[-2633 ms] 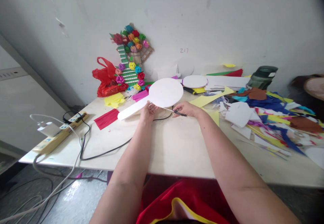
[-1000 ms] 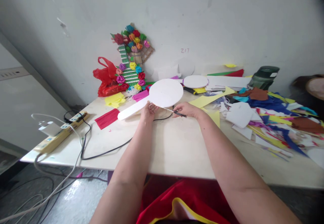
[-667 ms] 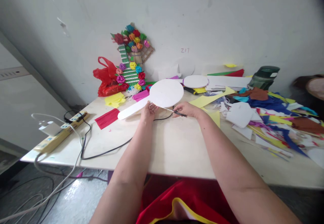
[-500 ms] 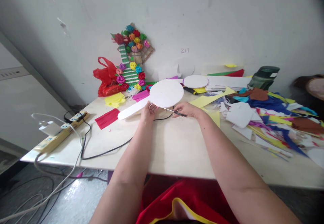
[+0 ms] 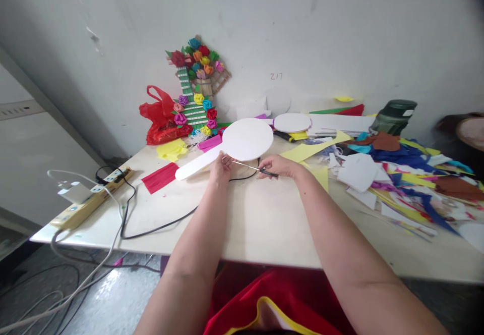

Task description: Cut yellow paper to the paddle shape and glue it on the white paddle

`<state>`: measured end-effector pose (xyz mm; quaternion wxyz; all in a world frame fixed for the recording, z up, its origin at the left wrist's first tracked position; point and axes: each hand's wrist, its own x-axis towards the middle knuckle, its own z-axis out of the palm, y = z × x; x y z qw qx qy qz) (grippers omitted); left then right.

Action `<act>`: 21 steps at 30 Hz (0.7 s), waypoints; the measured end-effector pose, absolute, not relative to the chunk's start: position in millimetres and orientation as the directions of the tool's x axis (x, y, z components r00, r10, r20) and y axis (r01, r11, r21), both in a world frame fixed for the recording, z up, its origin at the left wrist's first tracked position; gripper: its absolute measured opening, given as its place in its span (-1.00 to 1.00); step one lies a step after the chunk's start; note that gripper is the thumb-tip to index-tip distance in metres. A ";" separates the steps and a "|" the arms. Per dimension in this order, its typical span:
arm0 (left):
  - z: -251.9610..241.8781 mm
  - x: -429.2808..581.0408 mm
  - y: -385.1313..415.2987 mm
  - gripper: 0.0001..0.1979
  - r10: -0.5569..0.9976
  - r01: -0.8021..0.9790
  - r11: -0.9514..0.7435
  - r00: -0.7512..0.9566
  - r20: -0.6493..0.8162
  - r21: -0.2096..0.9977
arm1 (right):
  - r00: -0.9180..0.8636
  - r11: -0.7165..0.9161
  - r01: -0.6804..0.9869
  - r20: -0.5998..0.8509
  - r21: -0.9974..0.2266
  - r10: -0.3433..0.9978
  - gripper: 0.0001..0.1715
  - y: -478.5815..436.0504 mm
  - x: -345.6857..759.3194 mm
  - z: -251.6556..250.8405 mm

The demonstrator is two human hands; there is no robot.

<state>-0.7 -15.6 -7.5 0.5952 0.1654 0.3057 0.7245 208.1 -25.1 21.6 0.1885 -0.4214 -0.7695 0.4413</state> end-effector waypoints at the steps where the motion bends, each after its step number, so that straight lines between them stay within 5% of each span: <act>1: -8.0 -1.0 -15.1 -0.84 0.965 -0.763 -0.106 -0.235 -0.120 0.638 | -0.574 0.247 0.474 -0.084 -0.845 0.815 -0.54 -25.6 208.0 21.7; 11: -11.9 -2.5 -13.4 -0.84 0.964 -0.768 -0.140 -0.249 -0.089 0.625 | -0.606 0.243 0.413 -0.066 -0.878 0.792 -0.64 -33.5 208.2 28.5; 21: -13.8 -3.2 -10.2 -0.83 0.958 -0.755 -0.143 -0.267 -0.101 0.640 | -0.587 0.209 0.524 -0.172 -0.826 0.791 -0.60 -34.0 207.4 29.4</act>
